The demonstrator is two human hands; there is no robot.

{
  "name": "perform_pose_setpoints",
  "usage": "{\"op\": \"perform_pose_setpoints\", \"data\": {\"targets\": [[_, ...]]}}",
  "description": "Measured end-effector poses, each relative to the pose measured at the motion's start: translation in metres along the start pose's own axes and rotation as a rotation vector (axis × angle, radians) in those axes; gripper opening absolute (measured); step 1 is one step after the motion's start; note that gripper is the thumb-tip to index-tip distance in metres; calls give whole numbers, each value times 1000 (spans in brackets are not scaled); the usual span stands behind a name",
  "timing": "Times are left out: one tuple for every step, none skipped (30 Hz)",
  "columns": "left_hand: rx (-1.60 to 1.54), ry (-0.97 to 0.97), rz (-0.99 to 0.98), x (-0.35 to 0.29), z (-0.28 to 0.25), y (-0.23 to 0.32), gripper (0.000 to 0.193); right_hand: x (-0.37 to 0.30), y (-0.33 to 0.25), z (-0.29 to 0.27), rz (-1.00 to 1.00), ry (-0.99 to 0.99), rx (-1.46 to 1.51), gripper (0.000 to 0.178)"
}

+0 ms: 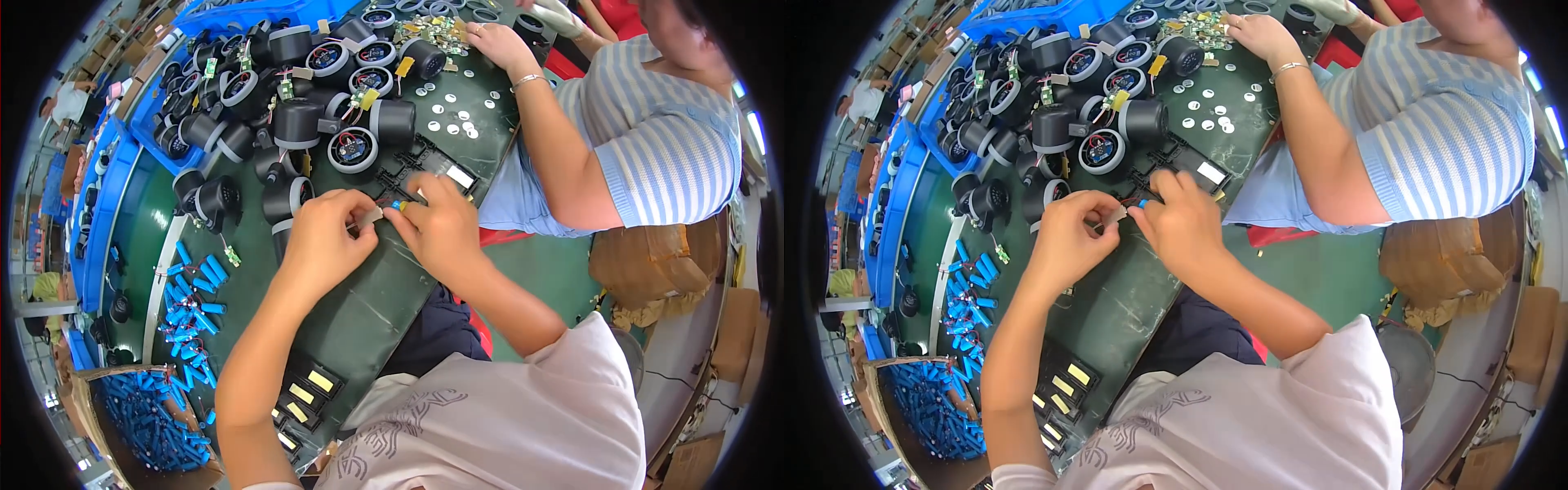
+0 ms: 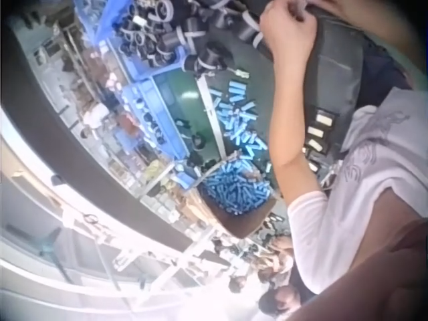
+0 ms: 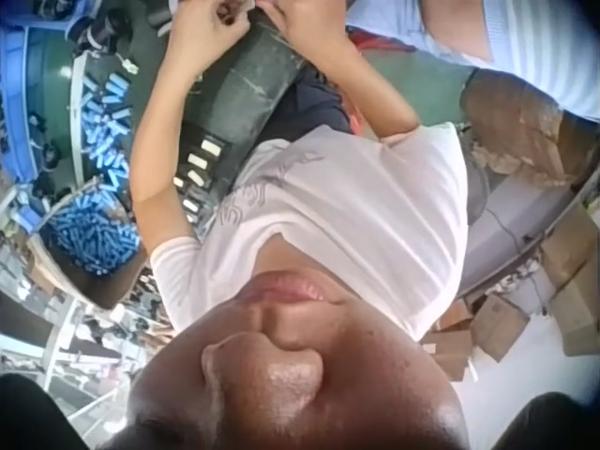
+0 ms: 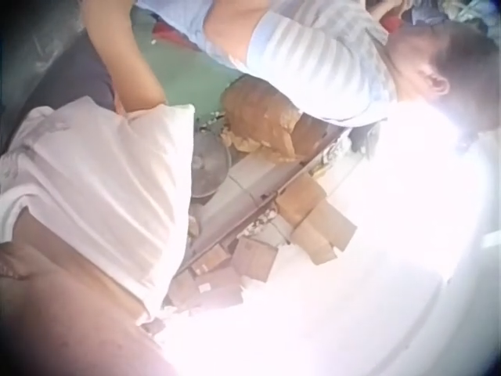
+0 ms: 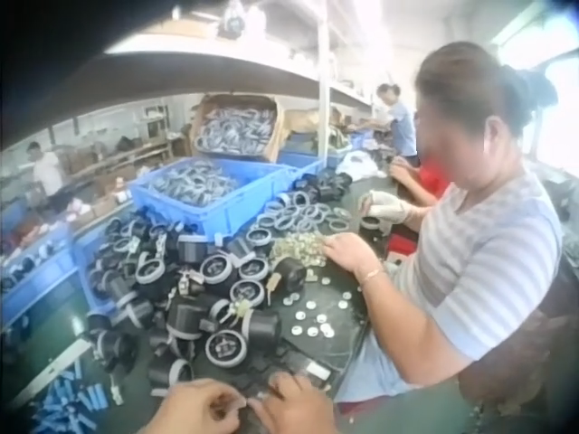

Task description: The person assembles battery packs and electronic components by hand, combining batteries, plastic housings, wires, and electronic modules from a cardboard box at a factory workstation.

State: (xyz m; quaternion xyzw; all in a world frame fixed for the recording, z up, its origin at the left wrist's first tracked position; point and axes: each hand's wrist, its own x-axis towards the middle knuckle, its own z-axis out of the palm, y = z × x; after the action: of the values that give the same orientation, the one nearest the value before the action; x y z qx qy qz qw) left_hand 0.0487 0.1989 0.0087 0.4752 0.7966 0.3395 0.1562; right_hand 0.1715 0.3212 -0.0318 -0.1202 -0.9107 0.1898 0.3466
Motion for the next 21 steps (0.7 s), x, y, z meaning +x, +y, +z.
{"op": "perform_pose_setpoints", "data": {"targets": [[5,8,-6,-2,1,0,22,5,1,-4,-8,0,8,16],[26,17,25,-8,2,-1,21,11,4,-8,-38,-3,80,15],[49,28,53,-15,1,0,20,18,5,-11,-69,-6,156,14],[38,28,83,-23,0,2,19,23,2,-14,100,-157,347,7],[57,4,108,-34,-2,2,19,29,1,-10,18,-158,502,12],[78,-20,130,-45,-6,0,19,38,1,-3,-66,-158,660,19],[74,7,173,-57,-9,-4,20,47,-6,4,-191,-305,707,32],[91,14,193,-68,-12,-8,21,53,-16,10,-210,-468,726,36],[107,21,213,-79,-16,-11,22,58,-27,18,-238,-645,749,43],[165,20,241,-89,-24,-13,23,60,-37,29,-308,-675,760,48],[177,19,229,-94,-30,-17,23,59,-45,42,-374,-702,766,52],[141,10,249,-99,-36,-22,24,59,-50,54,-379,-701,780,52],[111,2,261,-106,-41,-26,25,59,-54,66,-405,-727,790,55],[94,0,235,-111,-46,-30,26,59,-59,76,-429,-753,797,58],[79,11,212,-115,-51,-31,26,59,-64,86,-488,-705,810,60],[58,26,195,-117,-54,-34,26,57,-70,93,-493,-705,819,60],[59,45,176,-121,-56,-39,26,55,-75,99,-455,-699,831,61],[62,46,172,-124,-59,-42,26,54,-78,103,-414,-693,840,61],[68,66,145,-128,-62,-44,27,54,-81,104,-418,-694,847,61],[73,86,119,-131,-66,-46,27,55,-83,102,-390,-688,839,61],[98,98,124,-134,-70,-47,27,55,-85,102,-363,-681,831,60]]}}
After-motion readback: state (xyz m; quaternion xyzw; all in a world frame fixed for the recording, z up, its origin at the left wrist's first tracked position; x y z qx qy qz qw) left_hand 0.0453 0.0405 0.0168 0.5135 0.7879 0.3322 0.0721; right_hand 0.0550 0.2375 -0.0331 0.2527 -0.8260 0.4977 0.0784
